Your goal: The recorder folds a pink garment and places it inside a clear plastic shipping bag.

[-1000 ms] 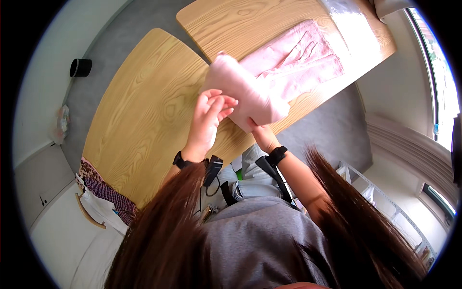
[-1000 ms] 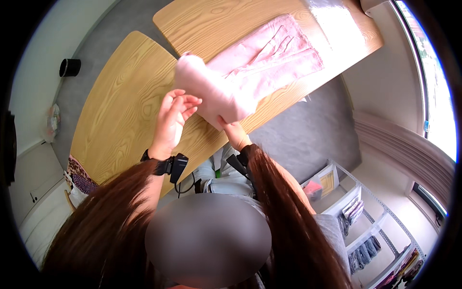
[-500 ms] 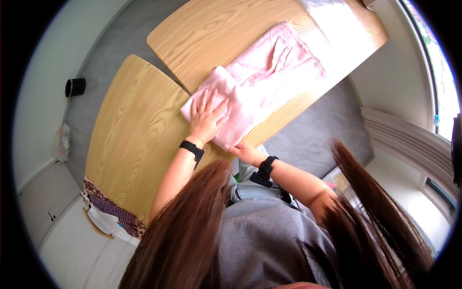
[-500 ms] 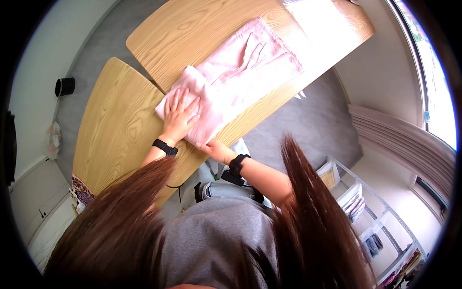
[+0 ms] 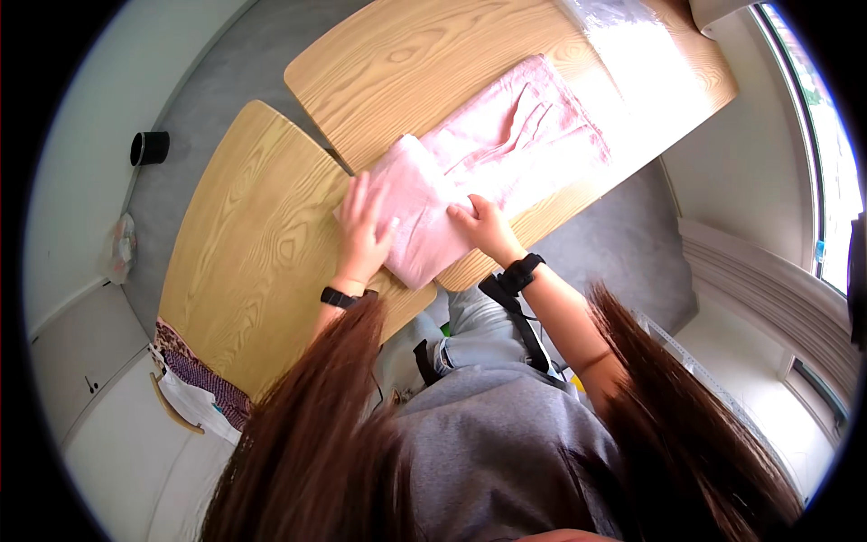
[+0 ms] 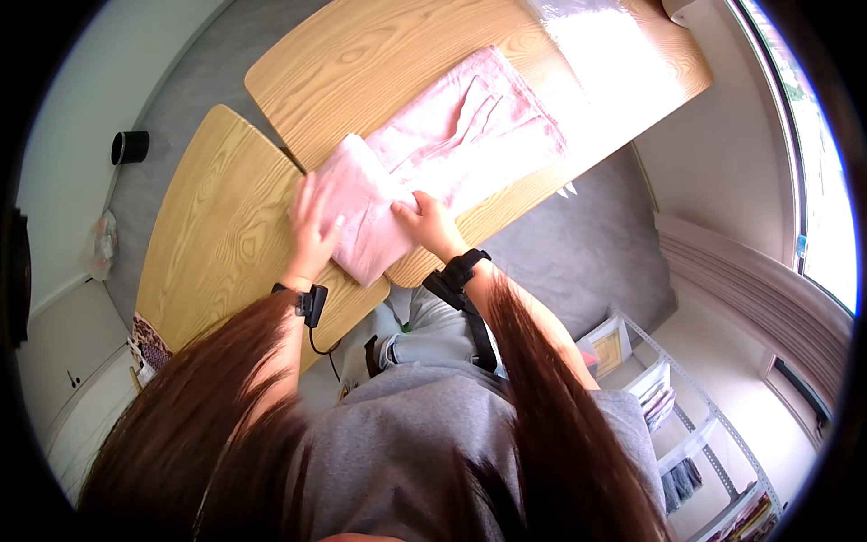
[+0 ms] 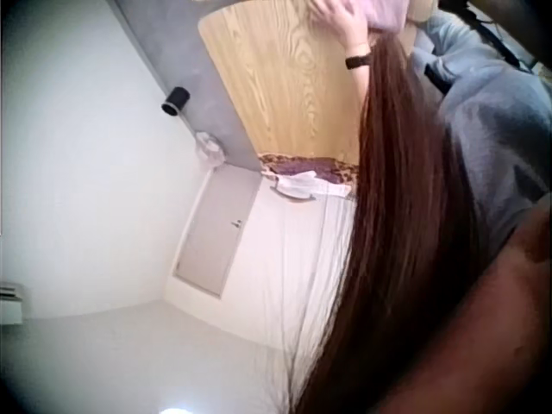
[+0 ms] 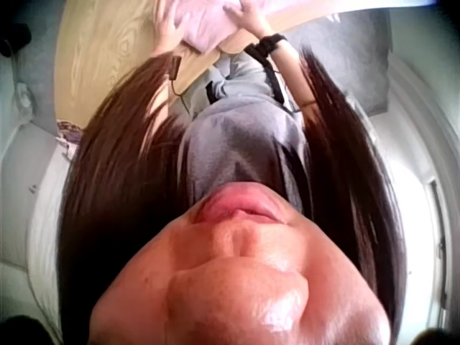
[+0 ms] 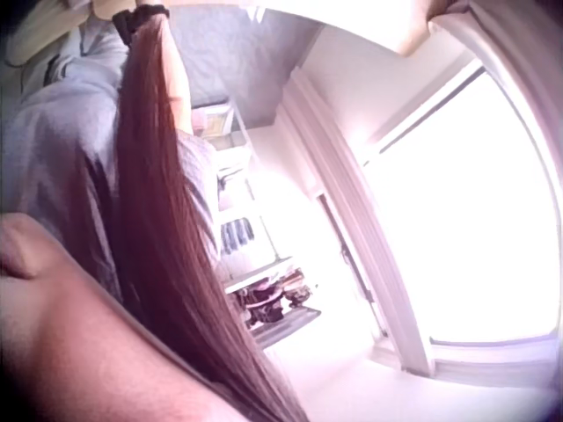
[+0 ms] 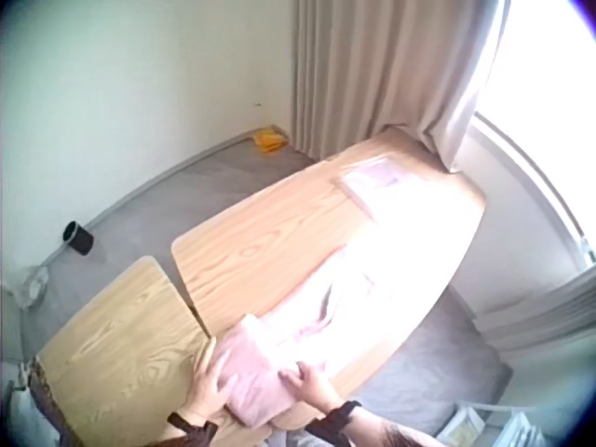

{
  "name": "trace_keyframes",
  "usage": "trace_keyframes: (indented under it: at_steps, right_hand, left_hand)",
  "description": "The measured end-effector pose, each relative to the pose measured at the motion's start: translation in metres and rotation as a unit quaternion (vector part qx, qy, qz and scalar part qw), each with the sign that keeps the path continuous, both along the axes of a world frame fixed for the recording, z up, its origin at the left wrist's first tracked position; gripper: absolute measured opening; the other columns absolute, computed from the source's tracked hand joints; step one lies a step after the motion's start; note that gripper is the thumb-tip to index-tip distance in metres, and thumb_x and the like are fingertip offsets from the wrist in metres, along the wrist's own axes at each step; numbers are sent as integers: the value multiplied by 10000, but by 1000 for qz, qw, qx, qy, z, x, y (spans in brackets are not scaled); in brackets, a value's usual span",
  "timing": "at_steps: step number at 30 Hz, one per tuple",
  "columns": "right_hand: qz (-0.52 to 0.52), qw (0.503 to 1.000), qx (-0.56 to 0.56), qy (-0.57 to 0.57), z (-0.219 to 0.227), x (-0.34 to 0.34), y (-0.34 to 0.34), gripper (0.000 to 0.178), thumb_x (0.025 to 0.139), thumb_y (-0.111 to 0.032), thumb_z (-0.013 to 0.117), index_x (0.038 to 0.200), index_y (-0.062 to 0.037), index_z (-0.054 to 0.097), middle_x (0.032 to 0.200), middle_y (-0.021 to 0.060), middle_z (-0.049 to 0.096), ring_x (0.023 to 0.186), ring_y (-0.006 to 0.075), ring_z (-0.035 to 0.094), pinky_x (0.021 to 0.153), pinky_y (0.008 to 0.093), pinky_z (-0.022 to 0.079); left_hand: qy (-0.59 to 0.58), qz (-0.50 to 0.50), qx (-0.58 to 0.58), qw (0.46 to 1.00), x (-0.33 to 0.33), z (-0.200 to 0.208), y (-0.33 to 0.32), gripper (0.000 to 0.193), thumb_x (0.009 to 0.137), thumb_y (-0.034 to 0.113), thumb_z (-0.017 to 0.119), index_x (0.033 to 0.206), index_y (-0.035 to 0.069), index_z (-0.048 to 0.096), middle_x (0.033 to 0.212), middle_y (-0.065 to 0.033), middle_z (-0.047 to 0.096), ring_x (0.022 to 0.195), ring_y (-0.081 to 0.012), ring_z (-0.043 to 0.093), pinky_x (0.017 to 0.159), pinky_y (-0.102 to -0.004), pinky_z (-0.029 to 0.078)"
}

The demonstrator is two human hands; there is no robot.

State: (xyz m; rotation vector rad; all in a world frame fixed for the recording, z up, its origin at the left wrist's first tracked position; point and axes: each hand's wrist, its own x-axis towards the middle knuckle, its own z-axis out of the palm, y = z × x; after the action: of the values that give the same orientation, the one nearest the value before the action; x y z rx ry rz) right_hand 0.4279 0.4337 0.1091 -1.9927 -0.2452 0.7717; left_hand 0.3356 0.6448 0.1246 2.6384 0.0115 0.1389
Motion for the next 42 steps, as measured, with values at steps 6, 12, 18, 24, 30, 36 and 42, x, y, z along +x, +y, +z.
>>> trace_keyframes:
  at_steps: [6, 12, 18, 24, 30, 36, 42]
  right_hand:
    - [-41, 996, -51, 68, 2, 0, 5, 335, 827, -300, 586, 777, 27, 637, 633, 168, 623, 537, 266, 589, 548, 363, 454]
    - [-3, 963, -171, -207, -6, -6, 20, 257, 759, -291, 630, 817, -42, 609, 757, 143, 608, 655, 306, 588, 671, 417, 454]
    - [-21, 925, -91, -368, -24, -9, -5, 240, 749, -188, 633, 952, -82, 564, 933, 115, 555, 849, 294, 546, 753, 409, 427]
    - [151, 892, -31, -425, -18, -4, -8, 313, 747, -209, 643, 1021, -72, 577, 989, 95, 560, 907, 279, 538, 805, 388, 428]
    - [260, 905, 67, -330, 7, -9, -50, 812, 697, -496, 684, 1297, -29, 401, 1326, 231, 401, 1228, 375, 395, 1019, 468, 313]
    - [-9, 984, 132, -117, -13, -26, -34, 648, 720, -179, 701, 1272, 8, 417, 1251, 232, 480, 1172, 365, 463, 987, 407, 364]
    - [-324, 871, 251, 270, -3, 14, -40, 334, 856, -236, 560, 1099, -6, 546, 1000, 65, 599, 872, 145, 576, 737, 277, 474]
  left_hand:
    - [42, 383, -406, 829, -64, -33, 25, 508, 874, 247, 613, 1266, -7, 412, 1111, -105, 565, 994, -180, 538, 853, -311, 434]
    - [80, 433, -346, 829, -68, -38, 20, 687, 821, 359, 663, 1283, -45, 354, 1063, -123, 537, 964, -204, 525, 839, -341, 443]
    - [129, 409, -290, 855, -26, -3, 3, 617, 825, 314, 666, 1242, -56, 400, 1134, -126, 534, 1010, -204, 524, 866, -361, 432]
    - [226, 366, -693, 579, -46, -10, 2, 563, 836, 284, 650, 1276, 23, 415, 1213, -94, 530, 1122, -197, 494, 948, -388, 400]
    - [172, 366, -771, 492, -8, 49, -22, 608, 788, 208, 666, 1277, -17, 384, 1230, -111, 512, 1143, -211, 481, 985, -383, 381]
    - [151, 263, -821, 484, 51, 73, -71, 440, 850, 121, 585, 1238, 3, 416, 1178, -114, 532, 1084, -197, 529, 968, -342, 416]
    - [68, 75, -613, 783, 113, 65, -111, 264, 887, 87, 536, 1127, 29, 441, 1083, -123, 563, 1025, -225, 544, 920, -342, 422]
